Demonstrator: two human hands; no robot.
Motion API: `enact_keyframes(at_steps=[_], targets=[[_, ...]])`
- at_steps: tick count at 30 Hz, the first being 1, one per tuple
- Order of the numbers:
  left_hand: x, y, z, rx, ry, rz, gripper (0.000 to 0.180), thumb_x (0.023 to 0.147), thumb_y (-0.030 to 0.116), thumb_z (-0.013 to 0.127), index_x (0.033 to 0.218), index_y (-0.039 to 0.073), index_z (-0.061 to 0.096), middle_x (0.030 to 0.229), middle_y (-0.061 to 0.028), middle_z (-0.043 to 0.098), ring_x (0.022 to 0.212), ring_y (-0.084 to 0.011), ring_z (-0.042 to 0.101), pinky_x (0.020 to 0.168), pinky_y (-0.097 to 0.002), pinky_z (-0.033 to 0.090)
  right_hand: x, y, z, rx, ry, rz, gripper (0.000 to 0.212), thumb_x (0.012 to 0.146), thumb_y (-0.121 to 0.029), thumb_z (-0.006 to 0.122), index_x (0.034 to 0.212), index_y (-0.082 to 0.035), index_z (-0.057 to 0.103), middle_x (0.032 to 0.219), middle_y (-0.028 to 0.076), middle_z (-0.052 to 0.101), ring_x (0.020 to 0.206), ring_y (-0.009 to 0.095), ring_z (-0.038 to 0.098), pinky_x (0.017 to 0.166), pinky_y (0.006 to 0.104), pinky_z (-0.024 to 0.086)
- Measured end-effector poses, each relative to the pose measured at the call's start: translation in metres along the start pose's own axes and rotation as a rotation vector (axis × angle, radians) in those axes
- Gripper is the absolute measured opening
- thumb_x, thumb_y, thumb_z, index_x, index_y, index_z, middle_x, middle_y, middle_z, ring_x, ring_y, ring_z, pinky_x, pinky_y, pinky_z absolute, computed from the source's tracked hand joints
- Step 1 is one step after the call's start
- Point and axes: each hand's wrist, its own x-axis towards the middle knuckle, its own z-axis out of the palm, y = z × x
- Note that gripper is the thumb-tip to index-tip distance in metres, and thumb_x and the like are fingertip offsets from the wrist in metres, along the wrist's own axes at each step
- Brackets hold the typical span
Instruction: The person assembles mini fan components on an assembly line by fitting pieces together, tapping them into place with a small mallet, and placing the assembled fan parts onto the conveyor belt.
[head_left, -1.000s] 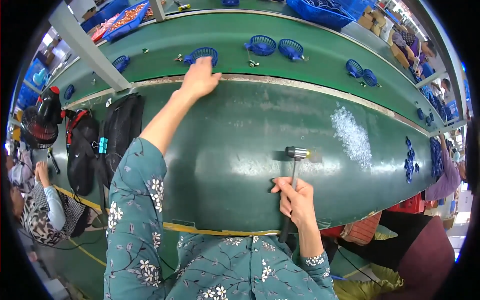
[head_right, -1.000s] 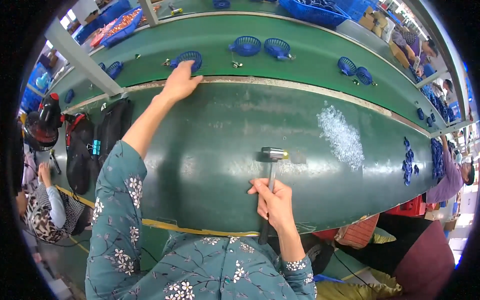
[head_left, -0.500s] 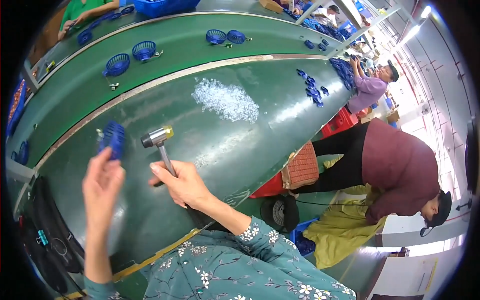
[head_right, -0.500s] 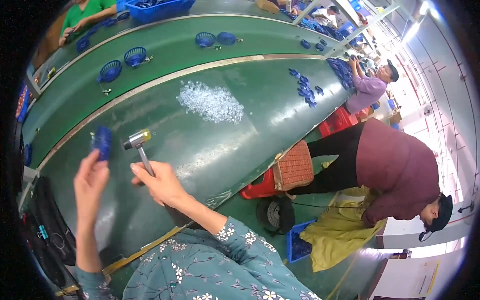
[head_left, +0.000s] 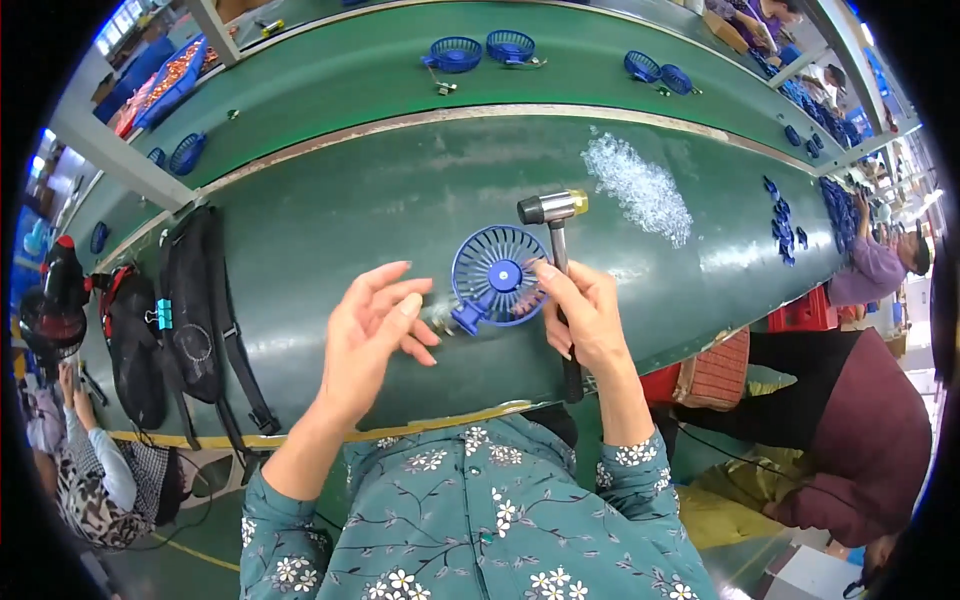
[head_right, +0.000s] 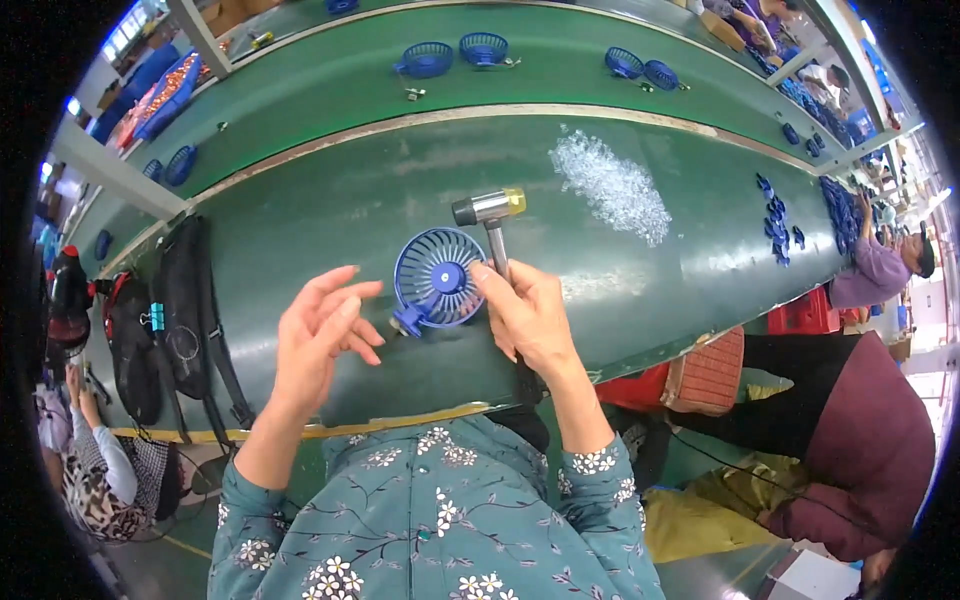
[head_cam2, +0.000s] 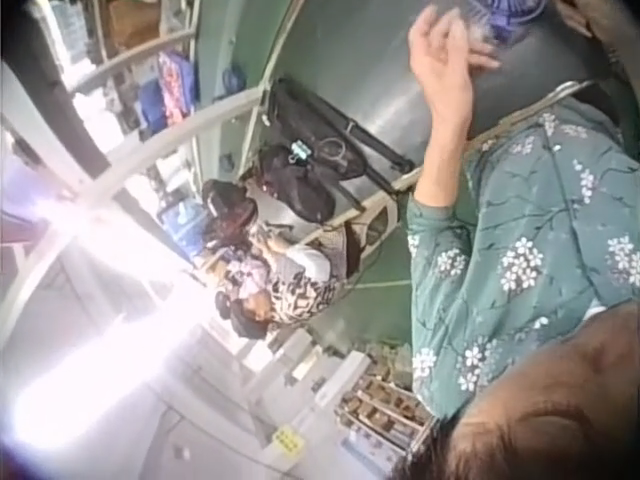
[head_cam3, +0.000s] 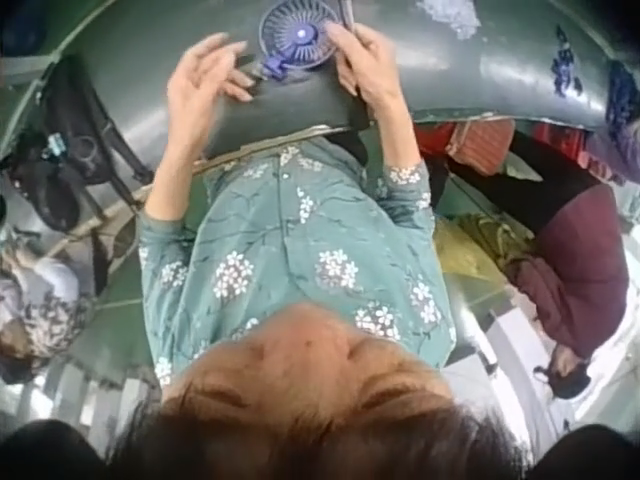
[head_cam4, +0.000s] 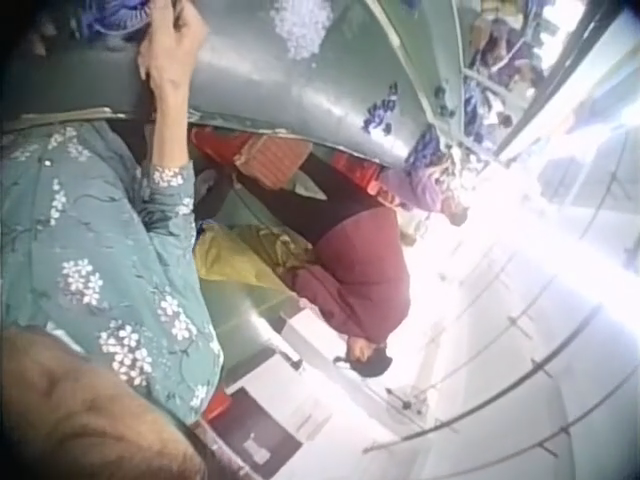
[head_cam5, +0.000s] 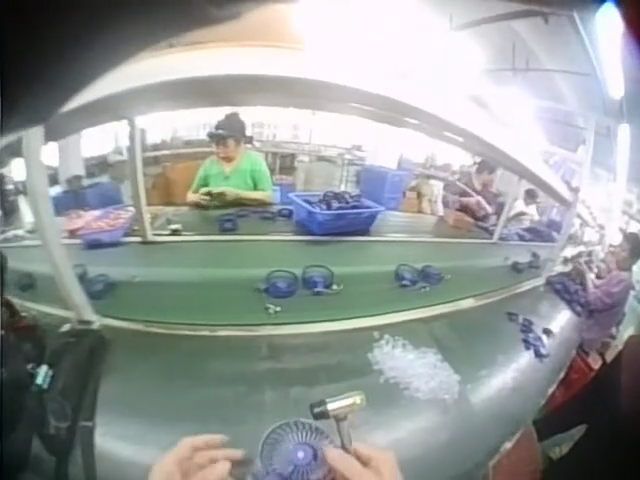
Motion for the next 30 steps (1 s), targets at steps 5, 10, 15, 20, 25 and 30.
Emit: enact_keyframes(at_steps=[5,10,15,20,25,30], targets=[[0.004,0.001,-0.005,-0.098,-0.233,-0.305,0.067,0.098,0.034,0.057,0.139,-0.011,0.029,0.113,-0.0285,0.058,0.064,-0.0221,0.066,0.049,-0.0306,0.057,0.006,-0.007,-0.002,-0.037,-0.095,0.019,0.034,0.094,-0.030,0.064,0.078,0.000,0.059,0.046,-0.002,0.044,0.034,0.005,0.036,0.032,0.0233,0.024],[0.004,-0.004,0.001,-0.194,-0.339,-0.396,0.055,0.099,0.034,0.054,0.131,-0.007,0.038,0.105,-0.0245,0.061,0.060,-0.0204,0.066,0.045,-0.0299,0.057,0.015,-0.014,0.003,-0.188,-0.195,0.085,0.040,0.093,-0.037,0.064,0.073,-0.002,0.058,0.047,-0.002,0.045,0.035,0.005,0.037,0.033,0.0234,0.026],[0.003,-0.006,0.006,-0.341,-0.396,-0.444,0.043,0.101,0.030,0.050,0.126,-0.004,0.042,0.102,-0.0267,0.066,0.061,-0.0197,0.066,0.046,-0.0301,0.057,0.022,-0.020,0.010,-0.244,-0.235,0.107,0.042,0.093,-0.038,0.065,0.072,-0.002,0.059,0.049,0.000,0.048,0.036,0.005,0.039,0.033,0.0230,0.027],[0.001,-0.014,0.009,-0.435,-0.370,-0.458,0.037,0.099,0.028,0.055,0.118,-0.002,0.046,0.096,-0.0212,0.067,0.063,-0.0188,0.067,0.051,-0.0302,0.059,0.028,-0.028,0.020,-0.388,-0.231,0.081,0.044,0.090,-0.040,0.067,0.070,-0.002,0.059,0.056,0.003,0.055,0.039,0.005,0.043,0.034,0.0233,0.028],[0.002,-0.020,0.014,-0.519,-0.365,-0.496,0.034,0.100,0.025,0.053,0.121,-0.001,0.047,0.102,-0.0251,0.066,0.069,-0.0203,0.069,0.058,-0.0318,0.060,0.038,-0.028,0.026,-0.412,-0.217,0.067,0.044,0.089,-0.040,0.068,0.068,-0.003,0.059,0.056,0.002,0.054,0.041,0.005,0.043,0.035,0.0233,0.027],[0.006,-0.022,0.021,-0.643,-0.353,-0.543,0.034,0.101,0.024,0.051,0.125,-0.001,0.047,0.108,-0.0287,0.065,0.071,-0.0209,0.069,0.060,-0.0315,0.061,0.048,-0.023,0.026,-0.353,-0.184,0.059,0.042,0.088,-0.039,0.070,0.068,-0.003,0.059,0.056,-0.001,0.050,0.044,0.005,0.042,0.038,0.0242,0.028]])
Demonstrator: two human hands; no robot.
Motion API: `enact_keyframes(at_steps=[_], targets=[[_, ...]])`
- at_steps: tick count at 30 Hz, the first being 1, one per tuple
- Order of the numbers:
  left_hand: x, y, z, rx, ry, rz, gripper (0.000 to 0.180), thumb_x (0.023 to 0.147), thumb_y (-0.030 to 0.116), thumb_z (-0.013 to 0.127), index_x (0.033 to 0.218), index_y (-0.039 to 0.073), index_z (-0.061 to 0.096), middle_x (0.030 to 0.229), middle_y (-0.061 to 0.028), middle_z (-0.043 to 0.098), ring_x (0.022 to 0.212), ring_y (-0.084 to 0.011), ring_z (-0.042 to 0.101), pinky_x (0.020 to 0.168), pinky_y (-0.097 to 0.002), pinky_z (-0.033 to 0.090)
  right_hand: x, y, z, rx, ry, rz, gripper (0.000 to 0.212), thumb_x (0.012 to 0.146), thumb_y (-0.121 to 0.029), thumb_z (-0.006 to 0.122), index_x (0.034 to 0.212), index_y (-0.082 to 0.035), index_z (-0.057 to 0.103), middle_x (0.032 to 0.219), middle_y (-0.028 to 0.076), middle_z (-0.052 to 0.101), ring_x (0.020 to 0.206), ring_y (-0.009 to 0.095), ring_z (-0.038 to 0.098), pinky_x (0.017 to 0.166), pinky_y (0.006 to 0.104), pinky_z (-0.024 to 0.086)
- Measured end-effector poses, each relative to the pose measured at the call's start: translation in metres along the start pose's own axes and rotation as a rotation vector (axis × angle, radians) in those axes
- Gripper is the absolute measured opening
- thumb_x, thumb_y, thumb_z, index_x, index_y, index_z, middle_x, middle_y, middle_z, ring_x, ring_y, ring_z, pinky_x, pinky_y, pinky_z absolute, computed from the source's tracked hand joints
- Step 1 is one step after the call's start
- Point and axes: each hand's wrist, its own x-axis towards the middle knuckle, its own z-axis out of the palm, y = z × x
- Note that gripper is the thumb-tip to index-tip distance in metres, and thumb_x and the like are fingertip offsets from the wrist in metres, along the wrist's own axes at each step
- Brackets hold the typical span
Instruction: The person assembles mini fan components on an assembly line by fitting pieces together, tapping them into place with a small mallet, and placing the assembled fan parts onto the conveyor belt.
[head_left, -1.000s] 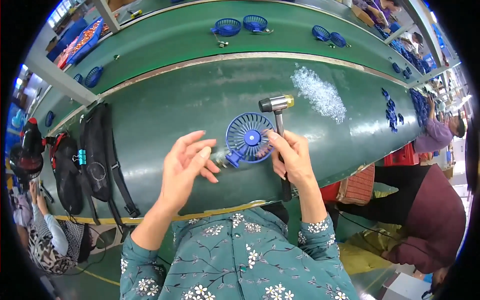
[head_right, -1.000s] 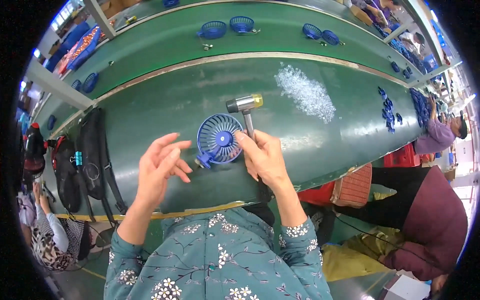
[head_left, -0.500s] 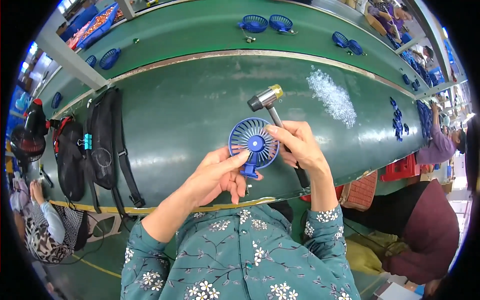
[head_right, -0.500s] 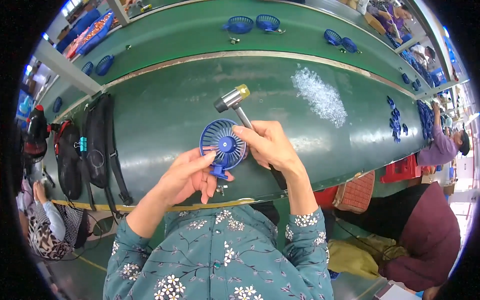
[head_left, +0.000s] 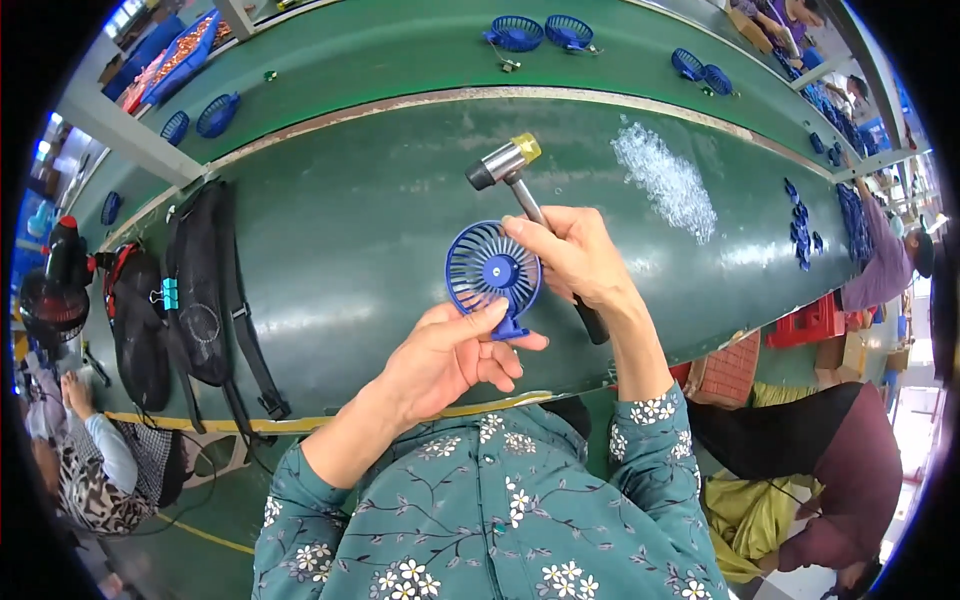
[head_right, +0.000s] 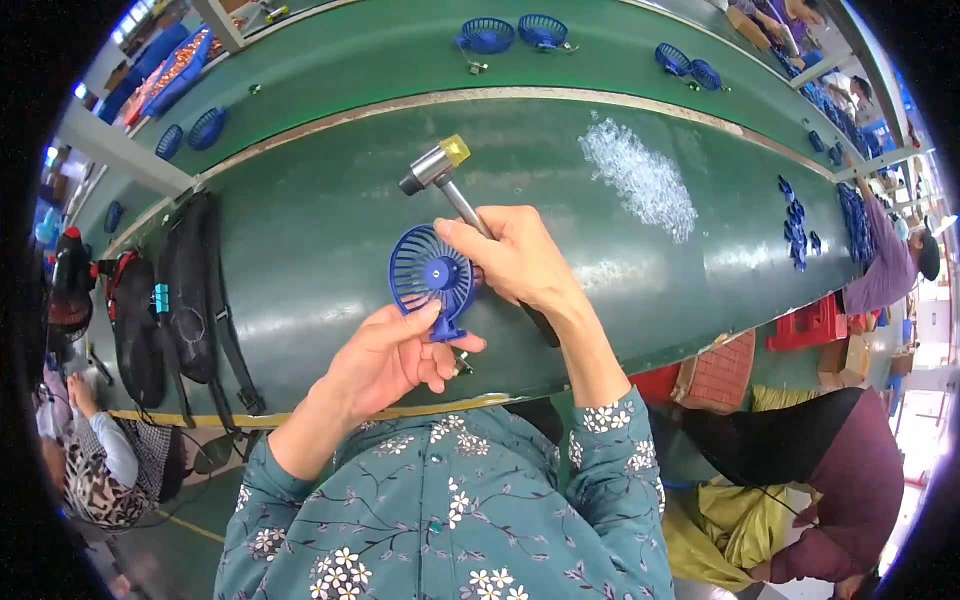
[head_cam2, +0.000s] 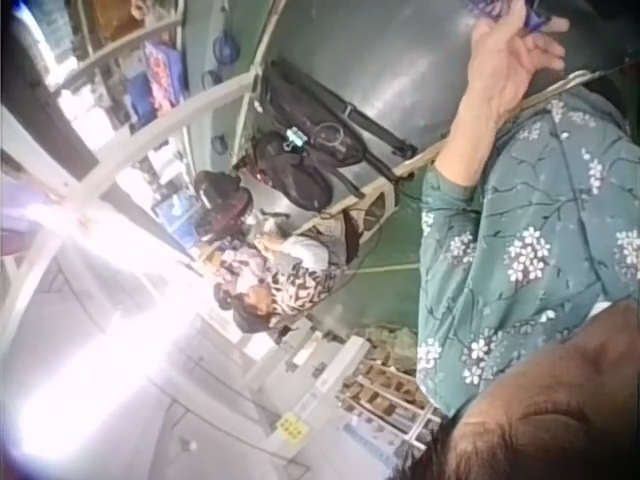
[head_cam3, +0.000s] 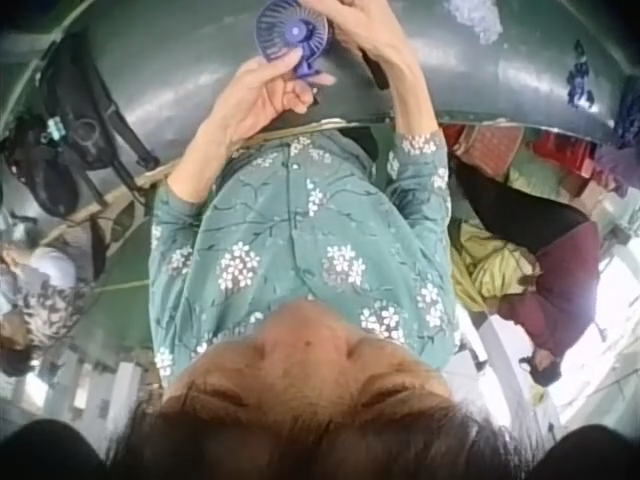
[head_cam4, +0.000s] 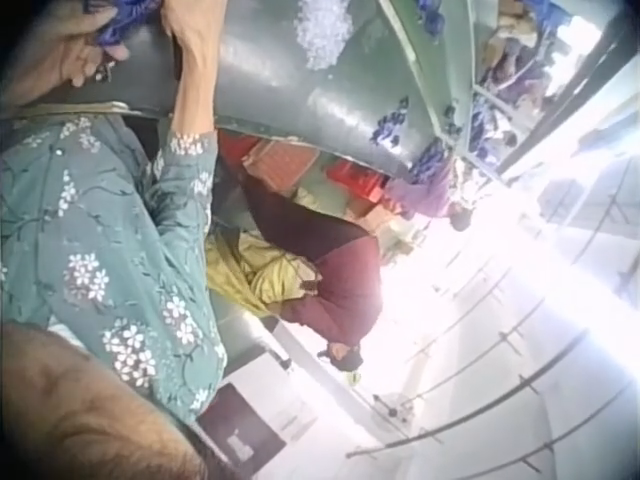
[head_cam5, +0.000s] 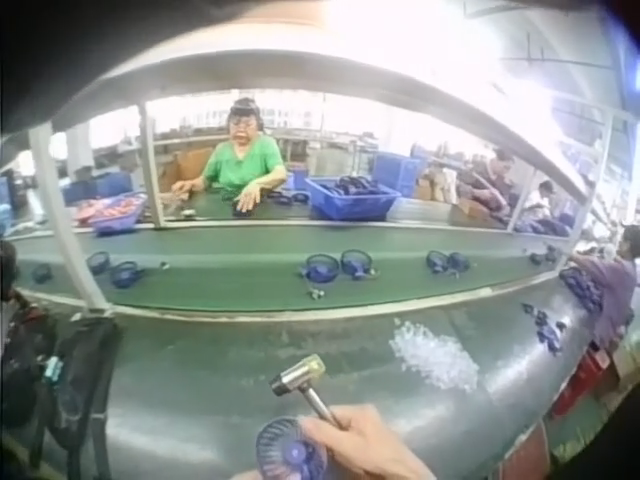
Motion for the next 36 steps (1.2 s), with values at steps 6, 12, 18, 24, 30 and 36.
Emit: enact_keyframes(at_steps=[6,12,18,24,30,36], targets=[[0.007,-0.003,-0.002,-0.013,0.036,0.046,0.032,0.101,0.022,0.051,0.123,-0.002,0.051,0.108,-0.0292,0.065,0.072,-0.0200,0.068,0.062,-0.0308,0.060,0.002,0.003,0.006,0.021,0.066,-0.124,0.033,0.091,-0.032,0.068,0.077,-0.002,0.063,0.054,-0.004,0.048,0.042,0.002,0.038,0.037,0.0217,0.025],[0.007,-0.003,0.009,0.016,0.107,0.090,0.029,0.100,0.021,0.052,0.116,-0.003,0.053,0.107,-0.0292,0.065,0.069,-0.0186,0.067,0.059,-0.0307,0.059,0.009,0.012,0.005,0.012,0.098,-0.187,0.034,0.091,-0.031,0.069,0.072,-0.003,0.061,0.055,-0.004,0.050,0.045,0.002,0.040,0.038,0.0221,0.026],[0.007,-0.008,0.004,0.103,0.110,0.159,0.028,0.098,0.021,0.055,0.111,-0.004,0.054,0.101,-0.0262,0.068,0.064,-0.0168,0.065,0.055,-0.0284,0.057,0.003,0.006,0.007,-0.066,0.124,-0.118,0.038,0.091,-0.034,0.067,0.076,0.001,0.065,0.060,-0.003,0.047,0.059,0.005,0.040,0.051,0.0262,0.033],[0.005,-0.017,0.005,0.214,0.253,0.478,0.031,0.093,0.007,0.061,0.118,0.000,0.044,0.093,-0.0201,0.068,0.057,-0.0173,0.064,0.045,-0.0291,0.056,-0.038,0.022,0.026,0.050,0.105,-0.208,0.030,0.098,-0.026,0.058,0.105,0.003,0.065,0.070,-0.001,0.056,0.068,0.006,0.047,0.058,0.0258,0.041],[0.006,-0.018,0.003,0.179,0.250,0.539,0.033,0.094,0.008,0.061,0.120,0.001,0.043,0.091,-0.0152,0.066,0.057,-0.0176,0.064,0.043,-0.0301,0.055,-0.066,0.033,0.048,0.172,0.092,-0.186,0.032,0.095,-0.023,0.064,0.114,0.003,0.064,0.078,-0.001,0.059,0.072,0.004,0.048,0.061,0.0230,0.042],[0.000,-0.015,0.001,0.201,0.246,0.517,0.033,0.094,0.012,0.061,0.120,0.001,0.044,0.093,-0.0158,0.066,0.057,-0.0163,0.063,0.043,-0.0288,0.055,-0.069,0.040,0.035,-0.074,0.017,-0.182,0.025,0.089,-0.014,0.070,0.109,0.002,0.065,0.069,-0.003,0.055,0.062,0.003,0.043,0.054,0.0245,0.037]])
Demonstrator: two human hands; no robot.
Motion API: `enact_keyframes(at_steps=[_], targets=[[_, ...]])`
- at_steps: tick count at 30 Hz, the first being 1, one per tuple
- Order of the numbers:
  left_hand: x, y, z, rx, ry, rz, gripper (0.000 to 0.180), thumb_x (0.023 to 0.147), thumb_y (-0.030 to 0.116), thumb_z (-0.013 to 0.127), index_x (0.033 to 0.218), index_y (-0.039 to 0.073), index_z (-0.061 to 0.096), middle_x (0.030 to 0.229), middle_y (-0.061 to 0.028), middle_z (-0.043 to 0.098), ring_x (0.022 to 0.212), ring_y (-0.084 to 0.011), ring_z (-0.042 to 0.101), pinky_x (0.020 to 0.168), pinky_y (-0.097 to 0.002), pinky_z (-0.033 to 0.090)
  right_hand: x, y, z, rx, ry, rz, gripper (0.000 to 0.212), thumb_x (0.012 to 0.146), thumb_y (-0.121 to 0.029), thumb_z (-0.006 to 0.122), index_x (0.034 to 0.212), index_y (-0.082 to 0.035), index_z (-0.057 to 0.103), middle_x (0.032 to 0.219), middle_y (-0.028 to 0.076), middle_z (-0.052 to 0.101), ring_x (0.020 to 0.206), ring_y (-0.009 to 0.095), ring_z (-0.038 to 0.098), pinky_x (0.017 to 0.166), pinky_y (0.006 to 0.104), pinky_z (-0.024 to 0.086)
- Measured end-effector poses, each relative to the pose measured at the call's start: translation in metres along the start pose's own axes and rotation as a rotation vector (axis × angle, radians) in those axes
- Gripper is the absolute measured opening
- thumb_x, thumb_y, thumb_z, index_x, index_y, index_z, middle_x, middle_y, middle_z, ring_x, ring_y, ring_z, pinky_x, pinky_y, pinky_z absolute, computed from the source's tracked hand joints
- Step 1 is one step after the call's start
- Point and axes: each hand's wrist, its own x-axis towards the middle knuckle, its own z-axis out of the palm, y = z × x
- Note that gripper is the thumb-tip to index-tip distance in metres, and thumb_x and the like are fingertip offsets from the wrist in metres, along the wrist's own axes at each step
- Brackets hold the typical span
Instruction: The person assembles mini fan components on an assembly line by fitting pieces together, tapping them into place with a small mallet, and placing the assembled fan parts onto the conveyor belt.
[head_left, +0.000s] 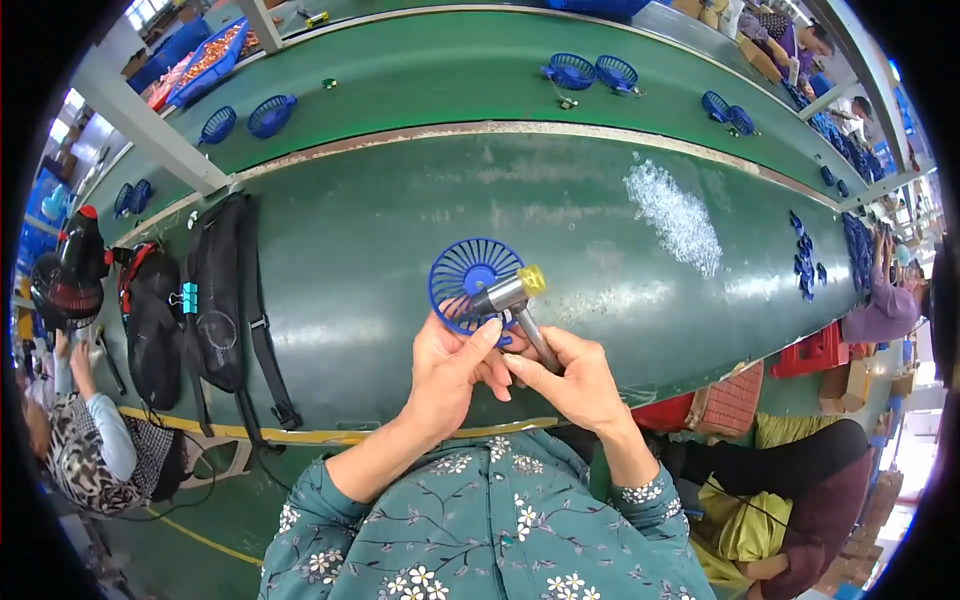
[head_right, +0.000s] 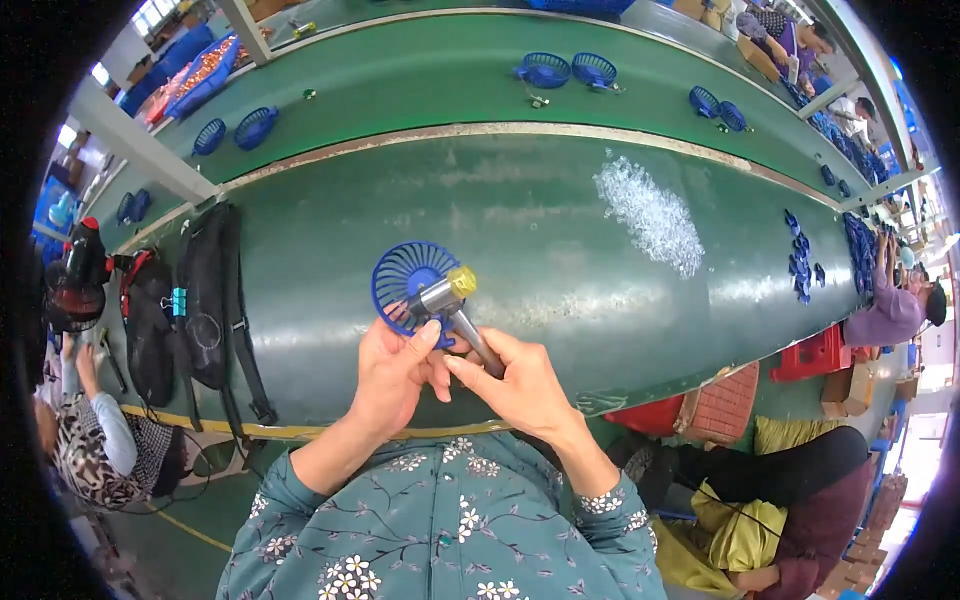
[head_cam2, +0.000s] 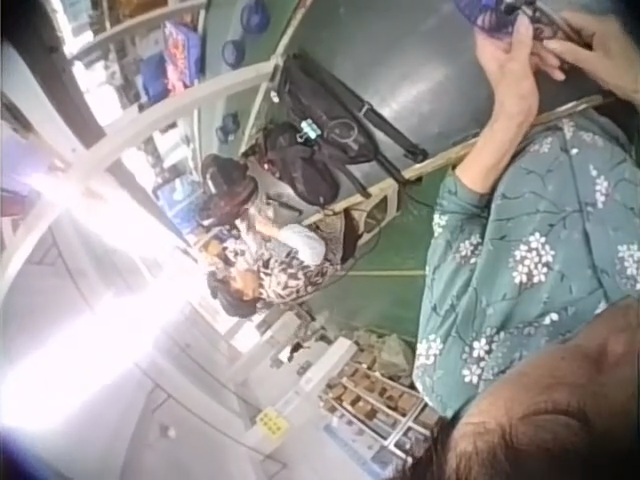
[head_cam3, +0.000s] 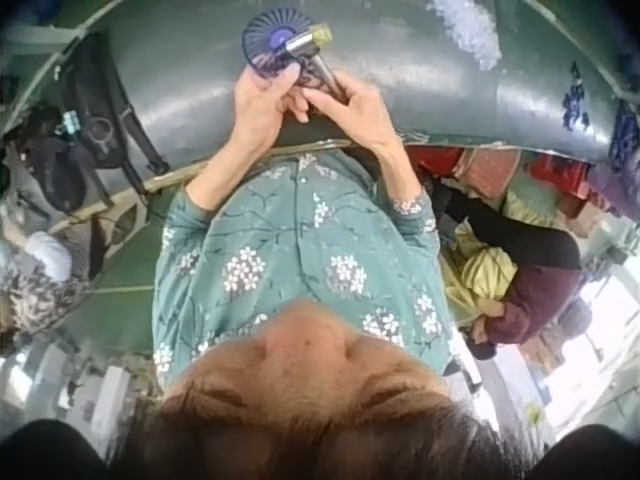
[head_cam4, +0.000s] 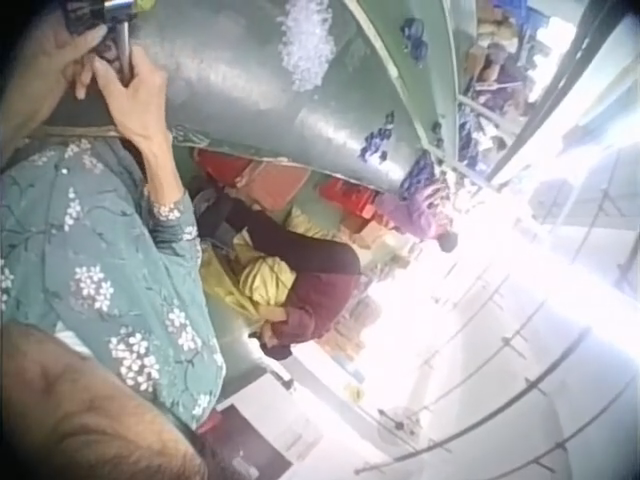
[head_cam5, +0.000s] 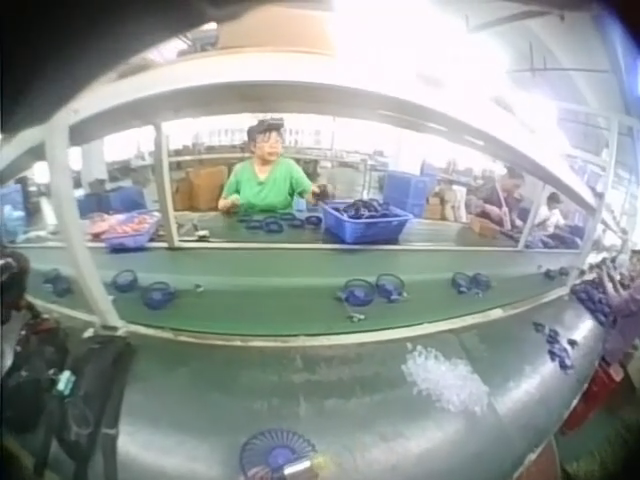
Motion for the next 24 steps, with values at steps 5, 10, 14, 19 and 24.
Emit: enact_keyframes(at_steps=[5,10,14,19,24], targets=[[-0.001,0.006,-0.002,0.044,-0.029,-0.018,0.032,0.095,0.014,0.060,0.120,0.001,0.044,0.094,-0.0181,0.066,0.058,-0.0159,0.064,0.045,-0.0281,0.055,-0.001,-0.017,-0.004,-0.148,0.014,0.000,0.026,0.086,-0.008,0.072,0.109,0.001,0.065,0.069,-0.003,0.058,0.060,0.004,0.042,0.052,0.0244,0.037],[-0.002,0.006,-0.002,0.093,-0.015,0.021,0.032,0.096,0.014,0.060,0.120,0.001,0.044,0.094,-0.0191,0.066,0.059,-0.0162,0.064,0.046,-0.0286,0.055,-0.003,-0.036,-0.006,-0.287,0.042,-0.139,0.021,0.086,-0.003,0.064,0.107,0.000,0.063,0.078,0.014,0.066,0.063,0.022,0.063,0.059,0.0332,0.048],[-0.003,0.009,-0.004,0.074,-0.032,-0.032,0.031,0.095,0.014,0.061,0.119,0.001,0.045,0.093,-0.0188,0.066,0.058,-0.0165,0.064,0.047,-0.0287,0.055,-0.002,-0.030,-0.010,-0.349,0.089,-0.263,0.022,0.083,-0.005,0.070,0.104,0.000,0.065,0.062,0.002,0.054,0.053,0.008,0.044,0.048,0.0281,0.037],[-0.003,0.012,-0.004,-0.028,-0.082,-0.117,0.027,0.095,0.014,0.061,0.115,-0.002,0.052,0.093,-0.0195,0.067,0.061,-0.0192,0.067,0.049,-0.0309,0.058,-0.003,-0.032,-0.015,-0.259,0.046,-0.185,0.016,0.082,-0.005,0.071,0.098,-0.001,0.067,0.058,0.000,0.047,0.052,0.006,0.040,0.047,0.0268,0.033],[-0.001,0.008,-0.002,0.040,-0.013,-0.011,0.029,0.095,0.015,0.061,0.115,-0.004,0.053,0.094,-0.0210,0.068,0.064,-0.0208,0.069,0.053,-0.0319,0.060,0.000,-0.034,-0.014,-0.251,0.016,-0.135,0.013,0.083,-0.004,0.068,0.095,0.000,0.066,0.063,0.005,0.053,0.055,0.012,0.047,0.051,0.0284,0.038]])
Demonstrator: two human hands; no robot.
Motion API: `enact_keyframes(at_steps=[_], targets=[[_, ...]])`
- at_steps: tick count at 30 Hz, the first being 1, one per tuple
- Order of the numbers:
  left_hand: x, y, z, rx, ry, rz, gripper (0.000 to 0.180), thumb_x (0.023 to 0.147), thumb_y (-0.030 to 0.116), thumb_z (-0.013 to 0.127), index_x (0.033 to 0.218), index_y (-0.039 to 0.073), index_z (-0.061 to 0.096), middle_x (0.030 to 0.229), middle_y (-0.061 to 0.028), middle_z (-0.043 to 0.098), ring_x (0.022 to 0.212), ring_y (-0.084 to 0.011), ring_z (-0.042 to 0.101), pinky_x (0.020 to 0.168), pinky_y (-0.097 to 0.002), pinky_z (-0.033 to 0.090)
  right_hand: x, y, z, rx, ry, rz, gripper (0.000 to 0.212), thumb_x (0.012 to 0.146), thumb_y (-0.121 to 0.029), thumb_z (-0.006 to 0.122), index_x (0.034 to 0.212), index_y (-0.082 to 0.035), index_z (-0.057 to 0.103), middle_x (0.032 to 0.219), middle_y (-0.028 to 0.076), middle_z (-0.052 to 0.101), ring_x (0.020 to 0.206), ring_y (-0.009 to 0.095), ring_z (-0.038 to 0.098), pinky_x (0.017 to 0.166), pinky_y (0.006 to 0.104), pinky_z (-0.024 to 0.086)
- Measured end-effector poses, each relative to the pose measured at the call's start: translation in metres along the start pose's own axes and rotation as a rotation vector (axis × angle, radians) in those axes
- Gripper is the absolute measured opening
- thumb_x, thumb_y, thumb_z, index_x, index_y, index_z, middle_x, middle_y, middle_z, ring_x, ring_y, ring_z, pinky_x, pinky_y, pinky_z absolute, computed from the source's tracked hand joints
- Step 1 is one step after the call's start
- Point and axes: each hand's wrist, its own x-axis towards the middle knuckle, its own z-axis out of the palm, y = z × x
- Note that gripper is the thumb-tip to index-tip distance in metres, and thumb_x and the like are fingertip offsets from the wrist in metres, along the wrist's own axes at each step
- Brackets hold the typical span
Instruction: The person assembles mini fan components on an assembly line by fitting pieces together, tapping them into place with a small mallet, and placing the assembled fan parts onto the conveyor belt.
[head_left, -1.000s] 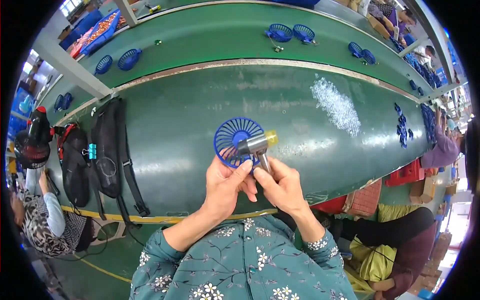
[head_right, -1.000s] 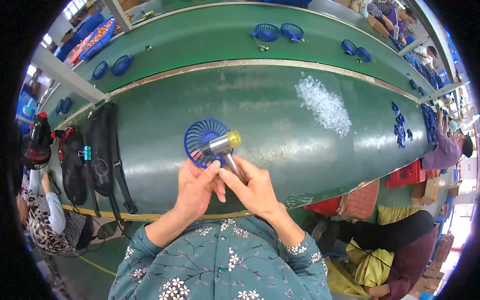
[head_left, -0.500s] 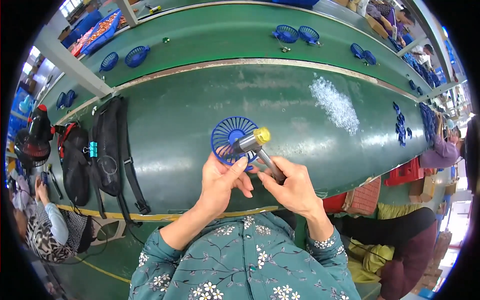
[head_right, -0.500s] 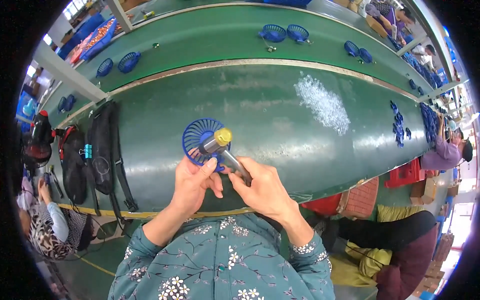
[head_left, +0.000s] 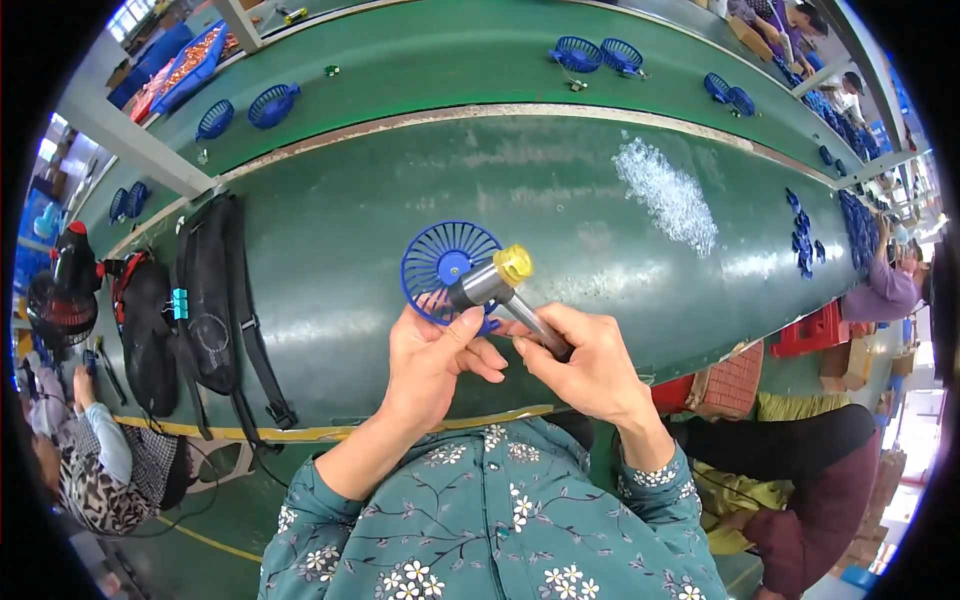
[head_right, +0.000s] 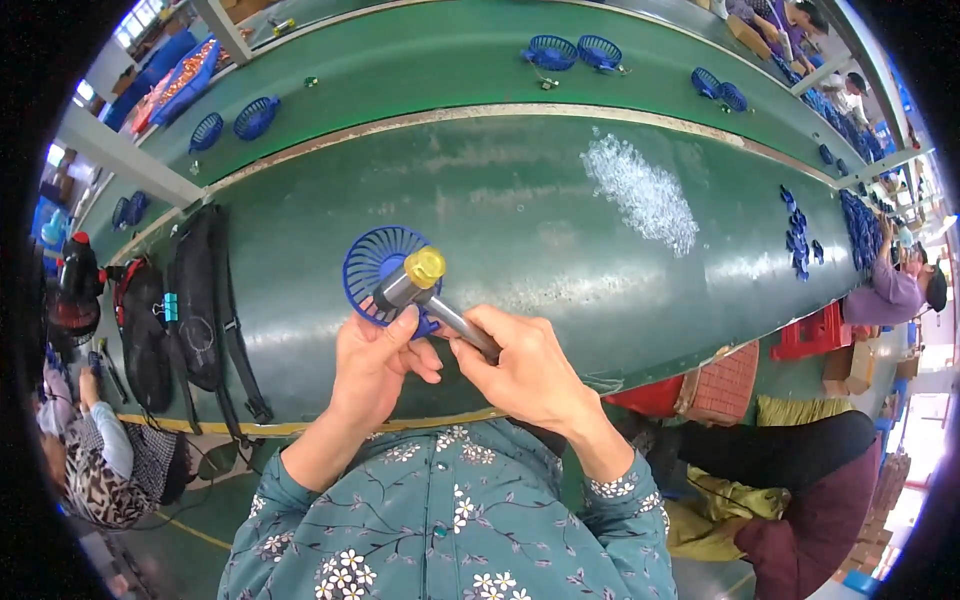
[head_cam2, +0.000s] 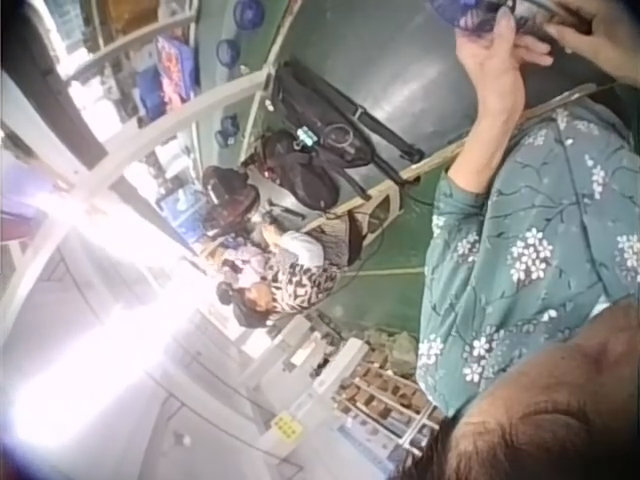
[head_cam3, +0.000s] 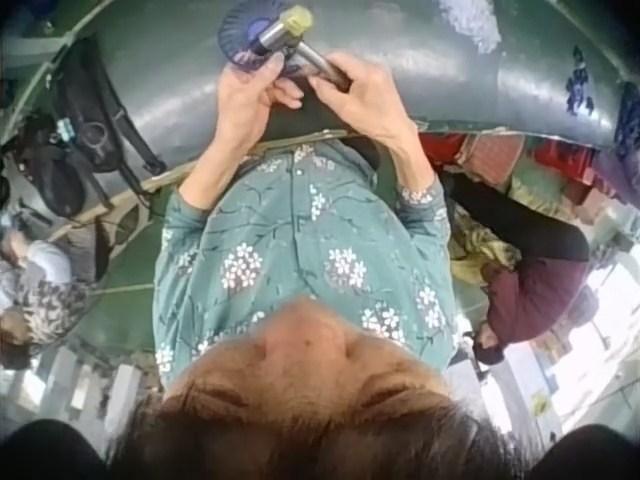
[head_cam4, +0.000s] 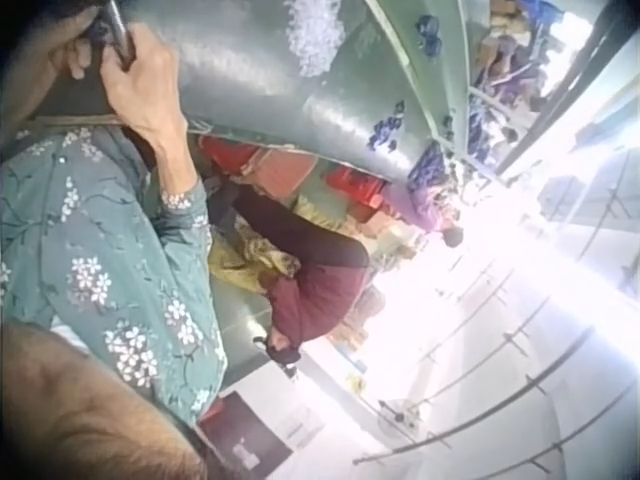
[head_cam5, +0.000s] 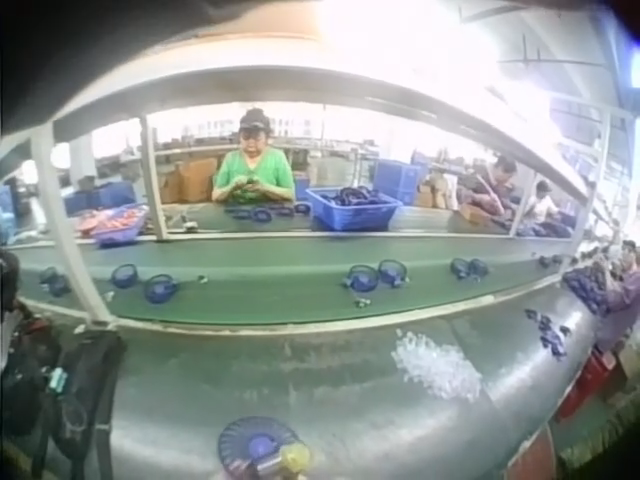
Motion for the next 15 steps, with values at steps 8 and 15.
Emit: enact_keyframes(at_steps=[8,15], targets=[[0.001,0.006,0.002,0.011,0.010,-0.069,0.031,0.094,0.016,0.063,0.116,-0.006,0.055,0.097,-0.0225,0.068,0.068,-0.0221,0.070,0.057,-0.0313,0.061,0.001,-0.001,-0.004,0.245,0.020,0.177,0.013,0.082,-0.002,0.071,0.094,0.001,0.067,0.064,-0.004,0.055,0.058,0.001,0.041,0.051,0.0202,0.033],[0.005,0.010,0.000,0.007,-0.012,-0.089,0.030,0.092,0.016,0.065,0.112,-0.004,0.056,0.094,-0.0226,0.069,0.065,-0.0202,0.069,0.055,-0.0310,0.060,0.004,0.010,-0.006,0.191,-0.004,0.150,0.014,0.083,-0.002,0.071,0.096,0.002,0.066,0.072,0.001,0.066,0.061,0.002,0.053,0.054,0.0206,0.042]])
